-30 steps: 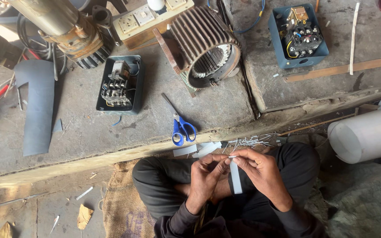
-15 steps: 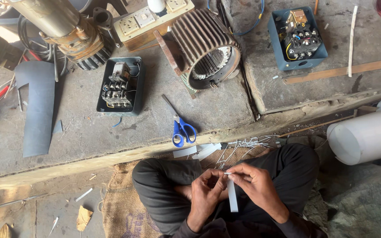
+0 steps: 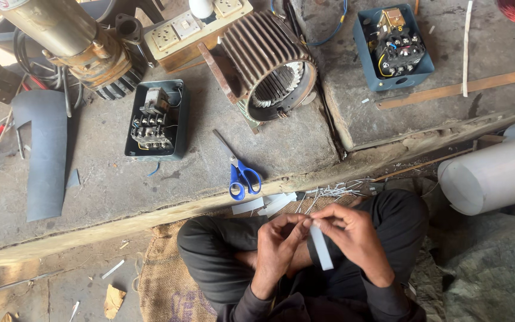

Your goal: The person sits on the floor and cuts a white sheet into narrow strips with scissors along pre-marked lines, then folds and creases the strips by hand. They place the folded strips on the work surface and insert them into the slots of an electric motor stator as slot insulation liners.

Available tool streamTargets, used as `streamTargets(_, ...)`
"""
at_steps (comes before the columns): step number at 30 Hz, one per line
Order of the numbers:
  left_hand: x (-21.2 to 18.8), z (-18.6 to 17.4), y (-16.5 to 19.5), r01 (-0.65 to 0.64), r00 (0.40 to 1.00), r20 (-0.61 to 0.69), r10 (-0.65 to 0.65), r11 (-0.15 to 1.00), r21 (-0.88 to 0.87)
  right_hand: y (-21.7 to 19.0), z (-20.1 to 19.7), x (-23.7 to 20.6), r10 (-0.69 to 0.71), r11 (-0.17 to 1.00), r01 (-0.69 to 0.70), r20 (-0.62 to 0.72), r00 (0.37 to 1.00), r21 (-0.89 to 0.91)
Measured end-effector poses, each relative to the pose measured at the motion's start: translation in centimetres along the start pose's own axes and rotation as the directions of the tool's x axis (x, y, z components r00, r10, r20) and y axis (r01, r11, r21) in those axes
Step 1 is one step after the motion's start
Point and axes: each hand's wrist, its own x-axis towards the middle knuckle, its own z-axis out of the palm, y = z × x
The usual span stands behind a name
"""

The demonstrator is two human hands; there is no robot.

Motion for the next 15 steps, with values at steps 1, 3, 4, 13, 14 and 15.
streamTargets(1,0.4,0.3,0.6,-0.001,1.0,-0.002,0.001,0.999,-0.047,-0.6,-0.1,0.4,-0.008,0.999,0.008,-0.008,1.0,0.038)
streamTargets(3,1.1,0.5,2.1,0.006,1.0,-0.008,-0.007,0.99,-0.14,-1.8,-0.5,1.2,-0.032,0.999,0.032,-0.021,0.999,-0.004)
streamTargets(4,1.3,0.4,2.8,-0.021,1.0,-0.005,0.021,0.997,-0.071,-2.4,-0.6,1.4,-0.037,0.999,0.036,-0.032,0.999,-0.024)
streamTargets(13,3.0,-0.7,4.2,-0.138,0.99,0.017,0.137,0.986,0.093,-3.0,-0.8,3.3,-0.044,0.998,0.043,0.021,0.999,0.038)
streamTargets(14,2.6,-0.6,3.5,-0.148,0.989,0.008,0.148,0.988,0.054,-2.5,-0.7,3.0,-0.015,0.998,0.013,0.028,0.999,0.055)
streamTargets(15,2.1,-0.6,2.7,-0.159,0.987,-0.001,0.159,0.987,0.015,-1.9,-0.4,2.4,0.013,0.997,-0.015,0.035,0.999,0.072)
